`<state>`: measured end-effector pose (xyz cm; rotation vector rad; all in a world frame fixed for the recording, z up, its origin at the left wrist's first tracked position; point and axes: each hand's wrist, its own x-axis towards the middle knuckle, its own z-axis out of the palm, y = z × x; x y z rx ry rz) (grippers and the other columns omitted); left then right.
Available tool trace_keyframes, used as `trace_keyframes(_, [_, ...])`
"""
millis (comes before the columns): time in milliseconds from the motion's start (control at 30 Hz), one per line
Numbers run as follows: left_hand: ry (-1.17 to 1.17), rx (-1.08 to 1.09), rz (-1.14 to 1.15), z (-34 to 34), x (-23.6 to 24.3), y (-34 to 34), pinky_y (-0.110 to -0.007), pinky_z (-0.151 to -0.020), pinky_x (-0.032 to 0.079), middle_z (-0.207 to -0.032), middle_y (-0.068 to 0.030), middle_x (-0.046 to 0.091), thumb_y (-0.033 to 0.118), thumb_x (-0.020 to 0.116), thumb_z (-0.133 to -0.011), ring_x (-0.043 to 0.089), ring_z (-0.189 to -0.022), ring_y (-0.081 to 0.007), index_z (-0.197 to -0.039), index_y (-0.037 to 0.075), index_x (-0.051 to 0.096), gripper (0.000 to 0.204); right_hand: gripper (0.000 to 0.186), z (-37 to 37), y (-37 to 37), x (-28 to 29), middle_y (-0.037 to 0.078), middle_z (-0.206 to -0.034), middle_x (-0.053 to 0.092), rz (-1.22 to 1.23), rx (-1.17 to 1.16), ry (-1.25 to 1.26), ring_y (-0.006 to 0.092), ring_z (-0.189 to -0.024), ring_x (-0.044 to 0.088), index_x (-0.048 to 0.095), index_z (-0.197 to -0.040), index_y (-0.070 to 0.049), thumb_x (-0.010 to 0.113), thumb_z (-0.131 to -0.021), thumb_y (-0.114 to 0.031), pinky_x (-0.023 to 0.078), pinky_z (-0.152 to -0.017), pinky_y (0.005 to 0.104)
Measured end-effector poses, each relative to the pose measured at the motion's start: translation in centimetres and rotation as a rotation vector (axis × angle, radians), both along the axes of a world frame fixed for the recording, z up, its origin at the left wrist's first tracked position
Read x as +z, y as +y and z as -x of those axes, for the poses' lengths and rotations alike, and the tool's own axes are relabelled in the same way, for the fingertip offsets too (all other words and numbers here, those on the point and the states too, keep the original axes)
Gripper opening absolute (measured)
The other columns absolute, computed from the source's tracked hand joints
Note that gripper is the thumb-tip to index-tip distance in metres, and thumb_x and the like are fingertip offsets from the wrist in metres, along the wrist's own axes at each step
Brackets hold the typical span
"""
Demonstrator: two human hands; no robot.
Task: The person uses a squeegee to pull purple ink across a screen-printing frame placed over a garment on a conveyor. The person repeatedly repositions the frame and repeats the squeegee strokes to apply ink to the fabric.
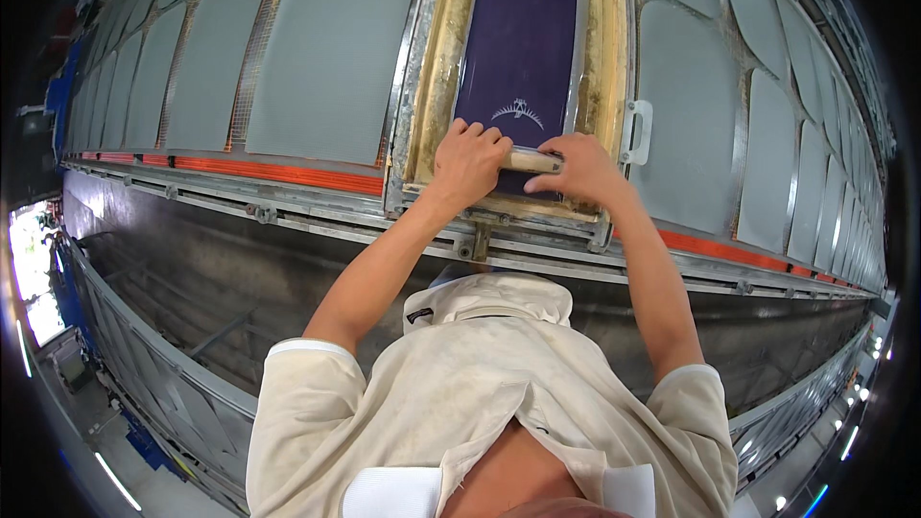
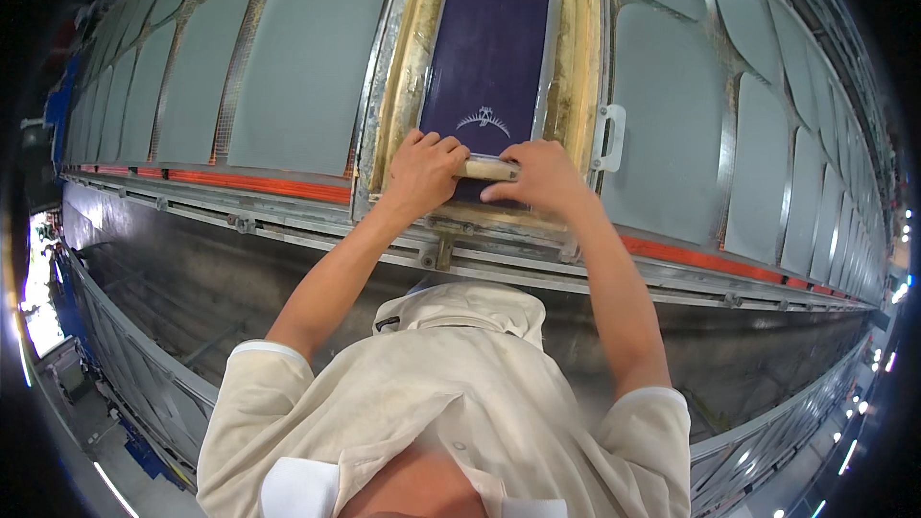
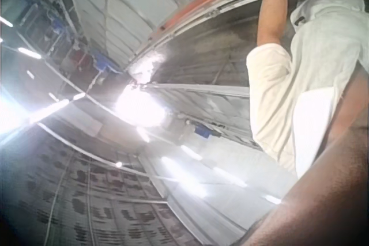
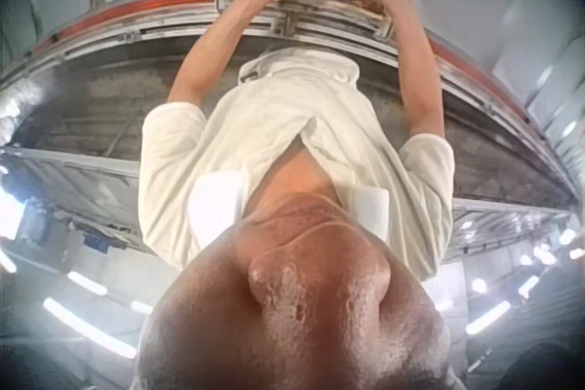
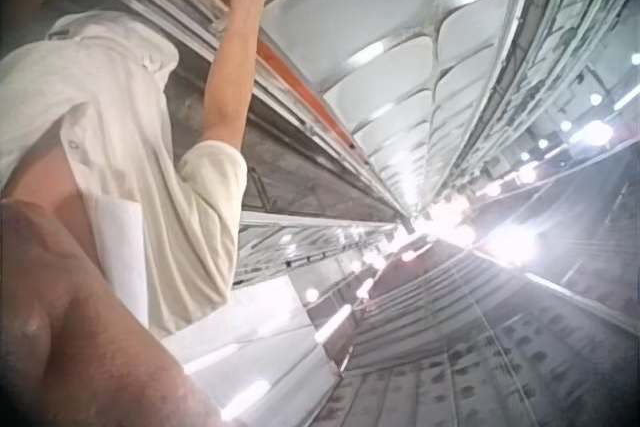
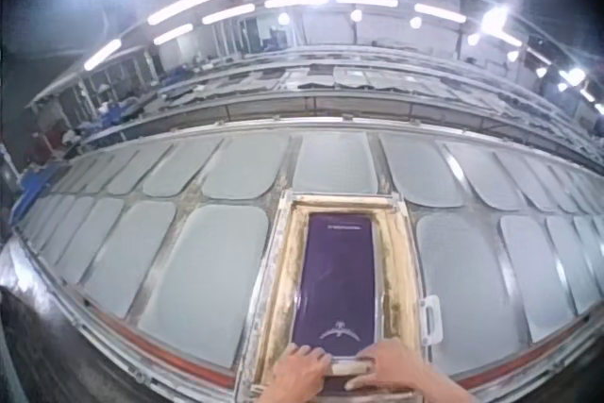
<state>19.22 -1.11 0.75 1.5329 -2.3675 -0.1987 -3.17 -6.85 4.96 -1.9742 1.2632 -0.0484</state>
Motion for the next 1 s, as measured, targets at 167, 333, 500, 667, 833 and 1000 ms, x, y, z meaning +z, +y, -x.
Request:
trace_keyframes(167, [-0.096, 0.016, -0.042, -0.5, 0.8, 0.6, -0.04, -0.087, 0.044, -0.094, -0.0026, 0.066, 0.009, 0.066, -0.073, 0.061, -0.095, -0.0239, -0.093, 0.014, 0.07, 0.021, 0.049, 8.0, -8.5, -6.0, 0.017, -0.127, 0.067, 0.411, -0.782, -0.058, 0.0362, -0.12, 0.06, 0.064, -0.132, -0.007, 0.065, -0.096, -0.041, 0.046, -0.102, 0.0448])
trace_keyframes(333, [-0.086, 0.0, -0.002, 0.3, -0.3, 0.8, -0.036, -0.086, 0.042, -0.089, -0.001, 0.063, 0.013, 0.067, -0.077, 0.06, -0.091, -0.0208, -0.088, 0.014, 0.069, 0.011, 0.04, 12.1, -9.5, -13.0, 0.018, -0.09, 0.07, 0.507, -0.829, 0.014, 0.0333, -0.086, 0.067, 0.063, -0.095, 0.001, 0.059, -0.101, -0.039, 0.051, -0.077, 0.0442])
trace_keyframes(500, [-0.031, 0.049, 0.028, 0.0, -0.2, 2.0, -0.036, -0.085, 0.042, -0.086, 0.0006, 0.062, 0.014, 0.069, -0.076, 0.059, -0.09, -0.0197, -0.086, 0.014, 0.068, 0.01, 0.039, 11.4, -9.1, -7.9, 0.013, -0.078, 0.066, 0.493, -0.854, -0.106, 0.0247, -0.073, 0.063, 0.06, -0.084, 0.001, 0.065, -0.098, -0.035, 0.049, -0.07, 0.0399])
trace_keyframes(667, [-0.154, 0.079, -0.053, -5.1, 3.6, 5.2, -0.035, -0.087, 0.042, -0.088, 0.0021, 0.063, 0.013, 0.069, -0.073, 0.06, -0.091, -0.0191, -0.085, 0.016, 0.067, 0.012, 0.03, 5.5, -5.8, -8.0, 0.012, -0.085, 0.07, 0.581, -0.793, -0.08, 0.0262, -0.079, 0.067, 0.067, -0.096, 0.0, 0.07, -0.095, -0.03, 0.051, -0.076, 0.0412])
trace_keyframes(833, [-0.189, 0.124, 0.068, -17.6, 1.1, 0.7, -0.036, -0.088, 0.042, -0.091, 0.004, 0.065, 0.013, 0.071, -0.071, 0.061, -0.092, -0.0186, -0.088, 0.018, 0.068, 0.018, 0.031, -8.9, -8.5, -8.4, 0.014, -0.09, 0.073, 0.619, -0.775, -0.339, 0.0286, -0.078, 0.069, 0.065, -0.122, -0.009, 0.066, -0.093, -0.019, 0.053, -0.08, 0.0417])
trace_keyframes(1000, [-0.184, 0.15, 0.137, -30.5, 1.0, 4.9, -0.037, -0.086, 0.042, -0.095, 0.0048, 0.068, 0.01, 0.072, -0.069, 0.062, -0.089, -0.0193, -0.09, 0.018, 0.068, 0.023, 0.031, -23.7, -7.2, -9.9, 0.011, -0.072, 0.069, 0.525, -0.817, -0.344, 0.0263, -0.068, 0.067, 0.066, -0.121, -0.012, 0.06, -0.09, -0.015, 0.05, -0.07, 0.0437])
